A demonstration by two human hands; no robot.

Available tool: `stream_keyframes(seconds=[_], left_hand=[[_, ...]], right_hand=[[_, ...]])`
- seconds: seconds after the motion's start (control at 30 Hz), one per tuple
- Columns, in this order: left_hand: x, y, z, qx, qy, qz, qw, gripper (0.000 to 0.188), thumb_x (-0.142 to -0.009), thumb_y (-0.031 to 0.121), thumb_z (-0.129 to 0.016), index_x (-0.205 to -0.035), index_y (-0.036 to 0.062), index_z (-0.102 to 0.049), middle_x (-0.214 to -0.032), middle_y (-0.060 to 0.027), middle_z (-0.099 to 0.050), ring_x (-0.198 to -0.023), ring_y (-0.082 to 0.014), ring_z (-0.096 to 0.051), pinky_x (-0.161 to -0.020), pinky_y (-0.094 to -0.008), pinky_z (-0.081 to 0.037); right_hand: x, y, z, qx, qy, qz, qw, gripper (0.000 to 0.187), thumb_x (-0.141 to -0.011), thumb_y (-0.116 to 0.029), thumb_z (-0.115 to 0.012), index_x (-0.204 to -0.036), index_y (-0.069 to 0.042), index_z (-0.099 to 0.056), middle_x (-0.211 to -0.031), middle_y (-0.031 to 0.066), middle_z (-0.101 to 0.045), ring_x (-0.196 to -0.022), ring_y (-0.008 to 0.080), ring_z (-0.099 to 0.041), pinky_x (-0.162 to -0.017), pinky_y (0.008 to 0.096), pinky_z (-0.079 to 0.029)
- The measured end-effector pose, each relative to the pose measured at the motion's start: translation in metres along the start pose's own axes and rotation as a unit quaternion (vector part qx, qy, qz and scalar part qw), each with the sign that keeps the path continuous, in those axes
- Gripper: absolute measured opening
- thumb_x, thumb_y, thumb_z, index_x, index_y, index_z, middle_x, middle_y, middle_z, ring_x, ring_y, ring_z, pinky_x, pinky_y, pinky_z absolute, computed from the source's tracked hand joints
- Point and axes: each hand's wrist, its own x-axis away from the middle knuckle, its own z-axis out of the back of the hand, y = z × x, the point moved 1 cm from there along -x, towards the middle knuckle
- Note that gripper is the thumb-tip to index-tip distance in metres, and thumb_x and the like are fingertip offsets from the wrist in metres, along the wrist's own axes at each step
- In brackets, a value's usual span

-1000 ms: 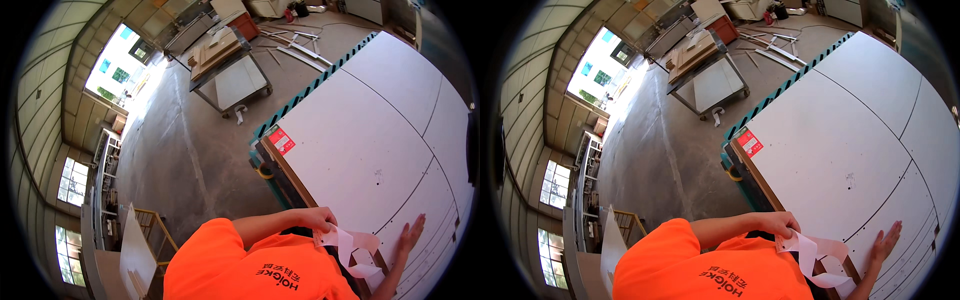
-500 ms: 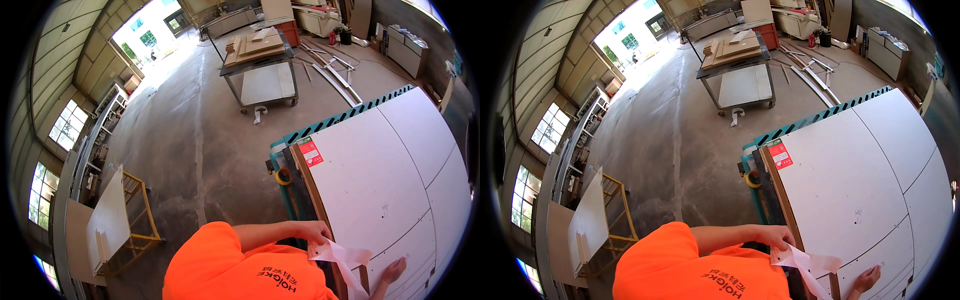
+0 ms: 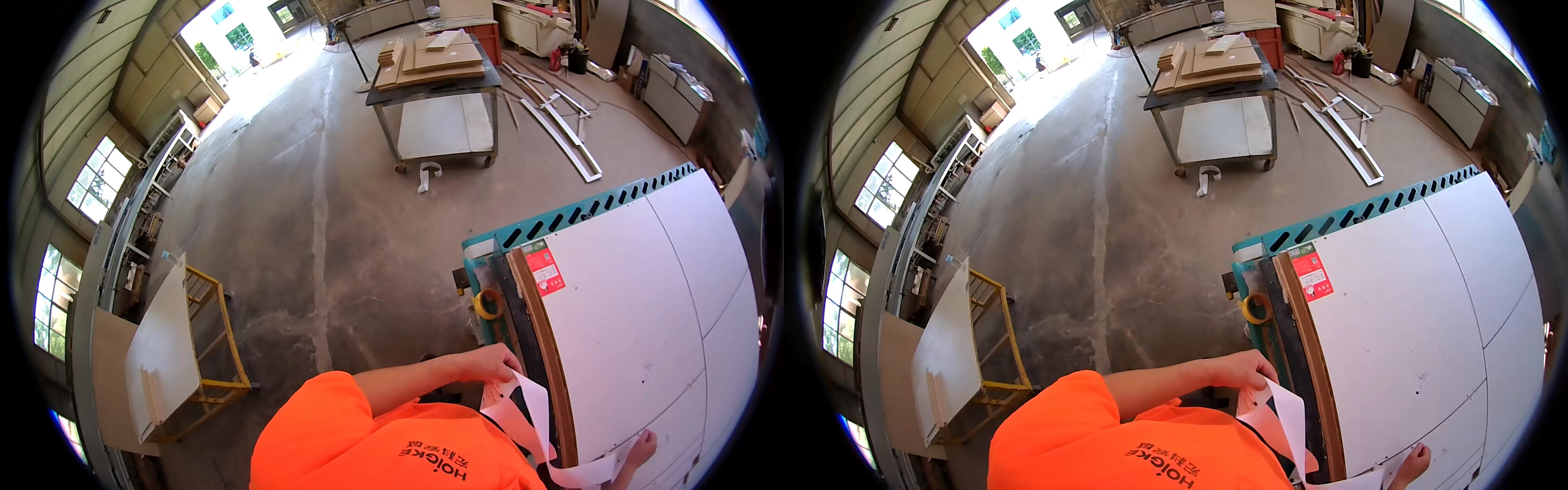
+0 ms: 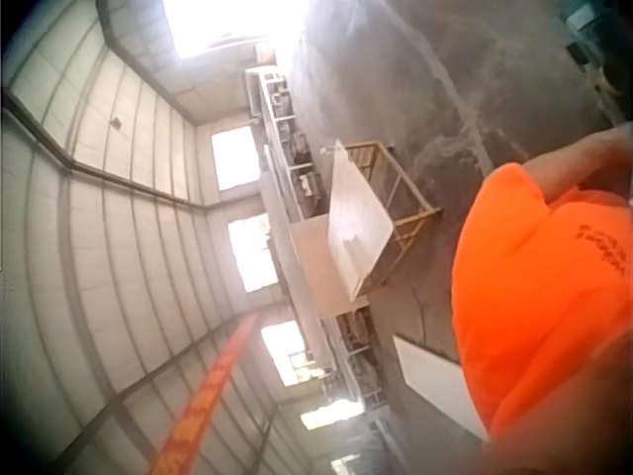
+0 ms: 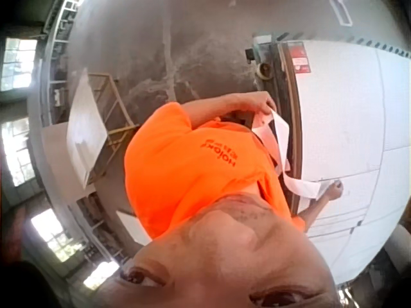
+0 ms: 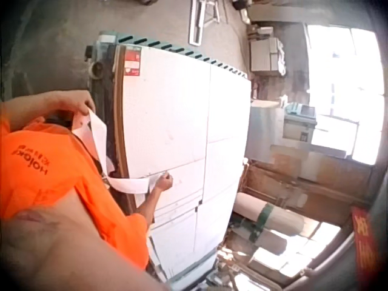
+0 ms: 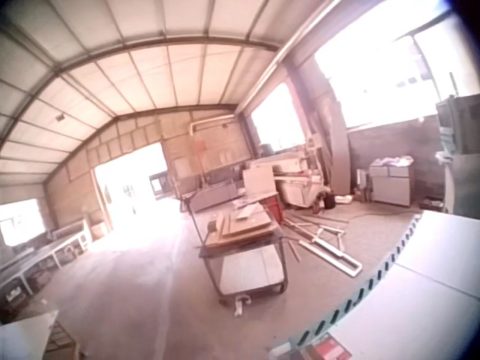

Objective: The person peels stickers from a roll and applies them to the surface of several white boards on a workbench.

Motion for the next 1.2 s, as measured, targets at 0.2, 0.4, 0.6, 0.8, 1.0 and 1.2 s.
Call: stream_keyframes(seconds=[0.2, 0.4, 0.6, 0.8, 1.0, 1.2], left_hand=[[0.037, -0.008, 0.133, -0.077, 0.072, -0.032, 0.994, 0.023, -0.071, 0.011, -0.058, -0.086, -0.0036, -0.068, -0.069, -0.0062, -0.063, -0.066, -0.0119, -0.057, -0.062, -0.0279, -0.046], [0.073, -0.002, 0.271, -0.085, 0.134, -0.030, 0.987, 0.024, -0.075, 0.017, -0.058, -0.084, -0.0039, -0.066, -0.063, -0.0104, -0.060, -0.062, -0.0133, -0.055, -0.058, -0.0314, -0.045], [0.073, 0.011, 0.352, -0.102, 0.092, -0.026, 0.990, 0.028, -0.083, 0.024, -0.056, -0.083, -0.0028, -0.064, -0.067, -0.0133, -0.060, -0.062, -0.0178, -0.055, -0.060, -0.0346, -0.045], [0.007, 0.028, 0.457, -0.177, 0.061, 0.047, 0.981, 0.033, -0.090, 0.030, -0.052, -0.089, -0.0015, -0.062, -0.076, -0.0144, -0.063, -0.069, -0.0176, -0.057, -0.065, -0.0347, -0.046], [-0.074, 0.116, 0.571, -0.142, 0.047, 0.127, 0.981, 0.030, -0.090, 0.025, -0.057, -0.096, -0.0032, -0.067, -0.083, -0.0027, -0.066, -0.079, -0.0098, -0.057, -0.072, -0.0307, -0.048], [-0.199, 0.185, 0.643, -0.007, -0.022, 0.057, 0.998, 0.028, -0.092, 0.021, -0.057, -0.100, -0.0049, -0.064, -0.084, -0.0038, -0.066, -0.077, -0.0103, -0.059, -0.073, -0.0280, -0.047]], right_hand=[[0.040, -0.319, -0.028, -0.295, -0.186, 0.161, 0.923, 0.013, -0.088, -0.008, -0.056, -0.092, 0.003, -0.062, -0.086, 0.0061, -0.063, -0.082, 0.0136, -0.057, -0.075, 0.0273, -0.045], [0.130, -0.581, -0.114, -0.261, -0.410, 0.307, 0.818, 0.034, -0.069, -0.004, -0.065, -0.102, 0.002, -0.062, -0.095, 0.0132, -0.064, -0.091, 0.0232, -0.062, -0.082, 0.0324, -0.048], [0.182, -0.675, -0.192, -0.355, -0.552, 0.218, 0.722, 0.055, -0.072, -0.025, -0.077, -0.118, -0.002, -0.055, -0.101, 0.0104, -0.062, -0.095, 0.0241, -0.060, -0.083, 0.0334, -0.047], [0.107, -0.787, -0.277, -0.390, -0.504, 0.226, 0.737, 0.053, -0.082, -0.032, -0.068, -0.122, -0.001, -0.052, -0.110, 0.0090, -0.060, -0.101, 0.0210, -0.057, -0.087, 0.0353, -0.046], [-0.018, -0.888, -0.368, -0.617, -0.366, -0.035, 0.695, 0.038, -0.088, -0.031, -0.063, -0.110, 0.000, -0.061, -0.101, 0.0056, -0.063, -0.093, 0.0139, -0.058, -0.081, 0.0306, -0.046], [-0.188, -0.945, -0.390, -0.618, -0.318, -0.173, 0.698, 0.032, -0.087, -0.030, -0.063, -0.097, 0.000, -0.064, -0.089, 0.0050, -0.065, -0.084, 0.0120, -0.058, -0.075, 0.0306, -0.045]])
